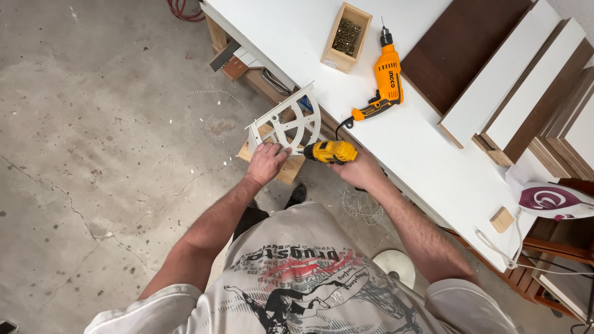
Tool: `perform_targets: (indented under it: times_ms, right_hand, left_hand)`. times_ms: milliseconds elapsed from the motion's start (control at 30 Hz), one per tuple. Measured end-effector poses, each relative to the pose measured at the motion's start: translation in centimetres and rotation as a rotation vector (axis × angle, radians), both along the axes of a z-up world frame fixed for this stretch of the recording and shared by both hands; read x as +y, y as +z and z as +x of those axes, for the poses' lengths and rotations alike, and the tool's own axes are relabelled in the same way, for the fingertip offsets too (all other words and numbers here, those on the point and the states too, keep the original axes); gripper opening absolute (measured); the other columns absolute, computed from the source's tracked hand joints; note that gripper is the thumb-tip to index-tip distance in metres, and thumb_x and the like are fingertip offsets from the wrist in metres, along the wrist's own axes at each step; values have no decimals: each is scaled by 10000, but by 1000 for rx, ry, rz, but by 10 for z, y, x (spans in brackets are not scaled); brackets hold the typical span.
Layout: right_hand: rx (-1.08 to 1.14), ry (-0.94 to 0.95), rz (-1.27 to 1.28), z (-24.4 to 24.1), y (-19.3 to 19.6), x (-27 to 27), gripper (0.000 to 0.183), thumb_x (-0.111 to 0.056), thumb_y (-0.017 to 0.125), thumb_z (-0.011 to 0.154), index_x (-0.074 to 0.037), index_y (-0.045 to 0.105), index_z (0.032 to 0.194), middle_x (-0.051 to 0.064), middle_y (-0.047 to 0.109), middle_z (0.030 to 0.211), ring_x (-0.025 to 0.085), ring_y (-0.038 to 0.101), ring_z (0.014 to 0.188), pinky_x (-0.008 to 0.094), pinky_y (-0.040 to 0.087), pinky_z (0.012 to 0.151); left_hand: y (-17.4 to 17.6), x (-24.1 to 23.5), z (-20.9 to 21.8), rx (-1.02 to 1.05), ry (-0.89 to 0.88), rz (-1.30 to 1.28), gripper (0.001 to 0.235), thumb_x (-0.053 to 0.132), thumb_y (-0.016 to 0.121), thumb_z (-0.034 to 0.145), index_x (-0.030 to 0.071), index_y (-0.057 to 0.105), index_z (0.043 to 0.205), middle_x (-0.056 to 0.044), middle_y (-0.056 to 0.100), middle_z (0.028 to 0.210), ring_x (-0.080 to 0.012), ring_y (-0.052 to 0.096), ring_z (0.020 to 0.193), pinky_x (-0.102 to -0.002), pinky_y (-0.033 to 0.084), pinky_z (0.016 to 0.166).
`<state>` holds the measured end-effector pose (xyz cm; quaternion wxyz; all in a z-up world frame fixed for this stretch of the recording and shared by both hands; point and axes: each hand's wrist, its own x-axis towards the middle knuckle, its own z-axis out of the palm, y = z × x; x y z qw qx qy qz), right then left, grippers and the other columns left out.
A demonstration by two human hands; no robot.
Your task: Assembling a white curved structure and panels using a power drill and screws on a workbench.
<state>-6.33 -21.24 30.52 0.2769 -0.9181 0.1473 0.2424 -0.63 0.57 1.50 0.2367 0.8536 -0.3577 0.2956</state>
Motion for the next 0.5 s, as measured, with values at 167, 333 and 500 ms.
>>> perform_targets:
  times_ms: [167, 333, 500]
  right_hand:
    - [33, 188, -89, 10, -3, 9, 490, -307, 769, 863, 11, 667, 1222, 200, 744, 1036, 368, 732, 1020, 450, 606, 849]
    - [41, 364, -168, 24, -14, 7, 466, -389, 759, 855, -52, 696, 1170, 140, 759, 963, 337, 753, 933, 443, 607, 764]
    - [63, 354, -154, 32, -6, 9, 450, -334, 740, 853, 11, 697, 1139, 214, 754, 971, 422, 737, 942, 524, 583, 787]
  left_hand:
    - [-1, 1, -1, 10, -7, 3, 119, 299, 664, 1004, 220, 690, 919, -27, 620, 856, -197, 647, 778, -342, 514, 799]
    - [1, 0, -2, 8, 8, -4, 139, 306, 660, 1010, 222, 681, 901, -24, 624, 855, -195, 646, 772, -340, 517, 806]
    - [0, -2, -1, -17, 25, -11, 157, 315, 646, 1021, 224, 679, 898, -26, 616, 846, -194, 640, 755, -338, 516, 795]
